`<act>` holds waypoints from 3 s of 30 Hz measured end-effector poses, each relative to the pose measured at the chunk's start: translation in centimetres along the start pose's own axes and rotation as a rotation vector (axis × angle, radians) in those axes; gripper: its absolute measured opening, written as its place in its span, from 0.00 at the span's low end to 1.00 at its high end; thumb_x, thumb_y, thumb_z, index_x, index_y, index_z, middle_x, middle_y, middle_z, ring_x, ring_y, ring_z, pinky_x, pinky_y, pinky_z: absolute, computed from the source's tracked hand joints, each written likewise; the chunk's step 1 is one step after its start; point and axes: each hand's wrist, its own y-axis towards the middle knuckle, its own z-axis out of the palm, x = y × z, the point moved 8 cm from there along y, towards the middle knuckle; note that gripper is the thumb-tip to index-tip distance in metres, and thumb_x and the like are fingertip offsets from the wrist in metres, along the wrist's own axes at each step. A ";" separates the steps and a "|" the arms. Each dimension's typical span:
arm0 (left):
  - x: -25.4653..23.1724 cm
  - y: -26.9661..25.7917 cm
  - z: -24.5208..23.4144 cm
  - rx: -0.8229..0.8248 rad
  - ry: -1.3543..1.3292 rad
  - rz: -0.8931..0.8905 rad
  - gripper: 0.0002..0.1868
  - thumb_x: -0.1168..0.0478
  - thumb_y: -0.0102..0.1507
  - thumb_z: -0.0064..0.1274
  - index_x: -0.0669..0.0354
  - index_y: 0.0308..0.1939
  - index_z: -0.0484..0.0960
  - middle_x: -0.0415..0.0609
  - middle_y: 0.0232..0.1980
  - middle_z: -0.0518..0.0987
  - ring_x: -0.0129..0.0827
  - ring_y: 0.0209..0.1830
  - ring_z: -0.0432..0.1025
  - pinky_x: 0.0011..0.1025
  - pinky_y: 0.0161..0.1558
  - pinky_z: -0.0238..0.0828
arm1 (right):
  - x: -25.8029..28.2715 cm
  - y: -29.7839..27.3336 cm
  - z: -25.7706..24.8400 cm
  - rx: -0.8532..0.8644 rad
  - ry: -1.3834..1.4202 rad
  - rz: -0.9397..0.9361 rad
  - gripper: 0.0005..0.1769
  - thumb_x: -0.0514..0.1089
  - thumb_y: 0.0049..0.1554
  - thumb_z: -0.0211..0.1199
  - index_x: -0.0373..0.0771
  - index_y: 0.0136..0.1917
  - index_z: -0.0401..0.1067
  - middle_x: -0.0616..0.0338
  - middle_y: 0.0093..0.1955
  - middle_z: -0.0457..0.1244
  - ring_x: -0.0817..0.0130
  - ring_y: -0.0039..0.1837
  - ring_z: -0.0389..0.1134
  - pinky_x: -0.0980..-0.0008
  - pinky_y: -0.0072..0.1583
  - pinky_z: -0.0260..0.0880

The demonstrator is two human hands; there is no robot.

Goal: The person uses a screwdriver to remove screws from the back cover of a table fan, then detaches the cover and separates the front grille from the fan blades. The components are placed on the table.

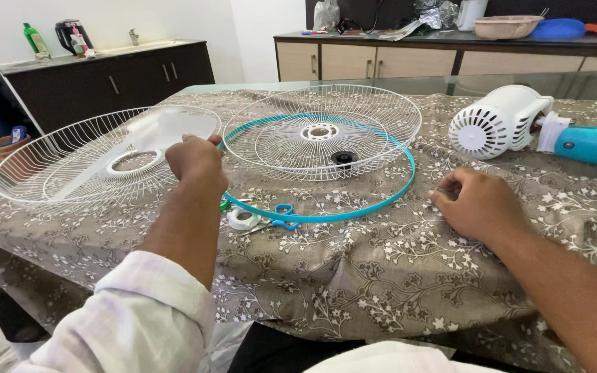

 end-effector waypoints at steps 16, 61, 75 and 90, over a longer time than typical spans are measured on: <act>0.6 -13.6 12.5 0.632 1.176 1.000 0.37 0.30 0.66 0.32 0.52 0.61 0.79 0.55 0.55 0.82 0.51 0.61 0.70 0.56 0.62 0.59 | 0.2 0.0 -0.5 -0.054 0.021 -0.022 0.21 0.61 0.52 0.69 0.46 0.52 0.80 0.54 0.51 0.73 0.55 0.54 0.74 0.56 0.58 0.74; -3.4 -0.1 -2.6 -0.122 0.274 0.266 0.36 0.57 0.62 0.57 0.56 0.72 0.59 0.61 0.61 0.74 0.39 0.51 0.79 0.32 0.49 0.79 | -1.6 0.8 0.4 -0.019 0.054 0.056 0.20 0.64 0.54 0.68 0.49 0.50 0.82 0.55 0.45 0.74 0.57 0.48 0.77 0.55 0.54 0.76; -1.4 -0.6 -5.0 -0.067 0.507 0.399 0.21 0.55 0.62 0.57 0.57 0.58 0.79 0.47 0.47 0.85 0.34 0.46 0.81 0.34 0.49 0.76 | -2.0 1.2 0.5 -0.116 0.065 -0.021 0.19 0.63 0.53 0.70 0.50 0.49 0.84 0.53 0.44 0.74 0.55 0.49 0.76 0.56 0.55 0.75; 2.0 -4.1 -1.6 0.215 1.292 0.323 0.28 0.39 0.63 0.55 0.49 0.61 0.80 0.49 0.60 0.79 0.43 0.62 0.71 0.52 0.65 0.61 | -2.0 1.0 0.6 -0.045 0.065 0.044 0.21 0.64 0.53 0.69 0.50 0.51 0.83 0.55 0.45 0.74 0.58 0.48 0.77 0.57 0.55 0.76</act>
